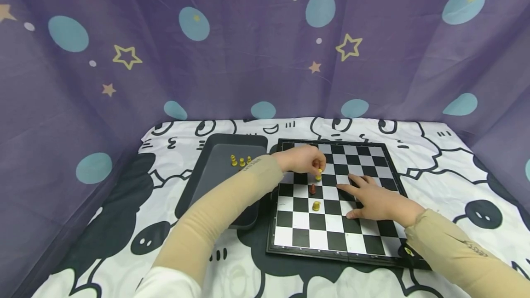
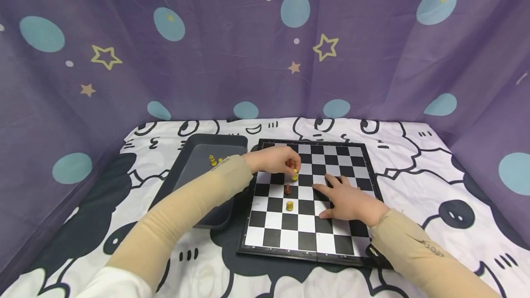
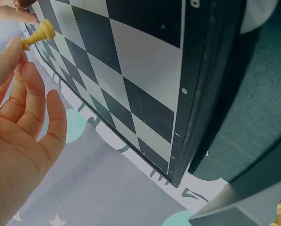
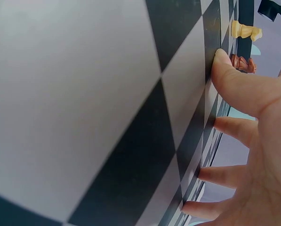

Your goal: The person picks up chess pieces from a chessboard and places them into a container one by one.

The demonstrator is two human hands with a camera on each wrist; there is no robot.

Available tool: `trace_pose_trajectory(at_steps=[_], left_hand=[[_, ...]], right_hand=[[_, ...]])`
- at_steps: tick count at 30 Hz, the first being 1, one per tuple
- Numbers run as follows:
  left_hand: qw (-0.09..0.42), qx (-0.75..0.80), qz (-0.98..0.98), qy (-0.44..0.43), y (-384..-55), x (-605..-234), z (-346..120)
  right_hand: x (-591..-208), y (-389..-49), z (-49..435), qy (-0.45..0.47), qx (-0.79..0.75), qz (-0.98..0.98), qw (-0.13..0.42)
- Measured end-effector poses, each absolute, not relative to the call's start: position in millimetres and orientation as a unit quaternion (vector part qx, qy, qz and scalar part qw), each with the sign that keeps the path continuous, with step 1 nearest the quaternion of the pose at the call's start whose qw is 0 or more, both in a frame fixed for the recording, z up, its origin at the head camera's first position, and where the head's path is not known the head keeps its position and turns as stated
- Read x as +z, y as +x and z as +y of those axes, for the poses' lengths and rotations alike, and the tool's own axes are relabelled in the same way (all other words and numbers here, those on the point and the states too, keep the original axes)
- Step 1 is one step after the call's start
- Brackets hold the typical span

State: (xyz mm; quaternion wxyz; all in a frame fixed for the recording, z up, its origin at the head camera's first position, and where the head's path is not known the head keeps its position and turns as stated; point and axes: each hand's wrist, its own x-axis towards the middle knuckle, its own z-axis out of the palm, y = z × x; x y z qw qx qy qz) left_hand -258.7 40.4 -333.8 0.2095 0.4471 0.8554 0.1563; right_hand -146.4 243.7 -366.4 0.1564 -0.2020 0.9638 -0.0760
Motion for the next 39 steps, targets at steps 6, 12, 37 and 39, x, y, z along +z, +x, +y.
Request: trace_pose_trajectory(at_steps=[6, 12, 37, 39], left_hand=[[0.211, 0.157, 0.853, 0.451, -258.7, -334.2, 38.3], [0.213, 0.167, 0.85, 0.453, -257.1, -332.8, 36.6], [0.216, 0.181, 0.849, 0.448, -250.7, -330.0, 28.6], [0.214, 0.18, 0.85, 0.447, -250.6, -330.1, 26.8]], right_hand=[[-366.5, -146.9, 243.7, -0.202, -0.076, 0.964, 0.157], [-366.1, -147.0, 243.2, -0.203, -0.075, 0.964, 0.157], [-366.2, -146.6, 243.5, -0.2, -0.076, 0.964, 0.158], [-366.4, -146.3, 243.2, -0.199, -0.076, 0.964, 0.158]])
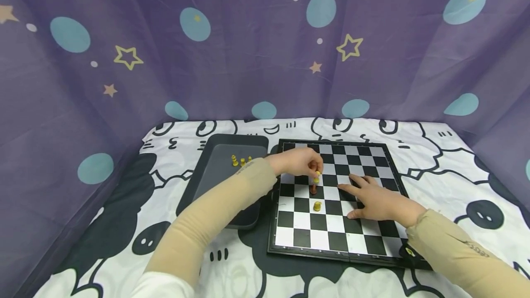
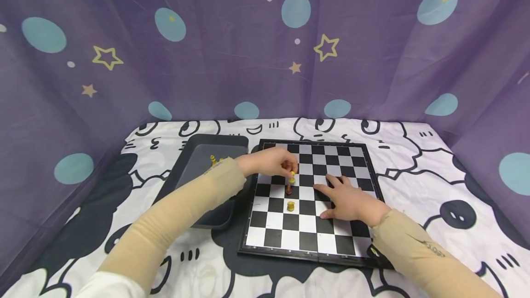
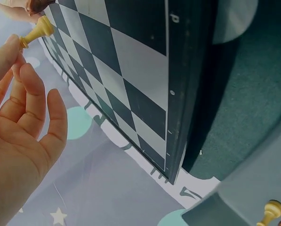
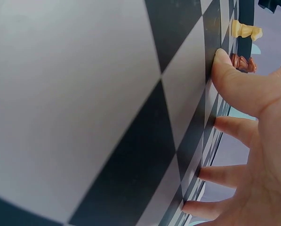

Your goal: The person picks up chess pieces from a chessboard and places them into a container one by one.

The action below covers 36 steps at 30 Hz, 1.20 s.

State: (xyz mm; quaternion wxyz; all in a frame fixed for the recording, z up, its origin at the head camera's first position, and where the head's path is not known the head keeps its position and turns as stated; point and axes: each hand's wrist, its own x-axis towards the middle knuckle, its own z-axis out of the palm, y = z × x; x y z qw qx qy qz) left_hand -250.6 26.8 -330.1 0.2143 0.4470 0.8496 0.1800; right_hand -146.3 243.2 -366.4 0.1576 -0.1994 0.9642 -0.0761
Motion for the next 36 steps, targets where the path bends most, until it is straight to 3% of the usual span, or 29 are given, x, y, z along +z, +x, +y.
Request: trace_pose_trajectory(at_steps=[36], left_hand=[[0.181, 0.21, 0.863, 0.422, -246.2, -316.6, -22.8]], right_hand=[[-365.6, -144.5, 241.7, -0.194, -0.077, 0.965, 0.158]])
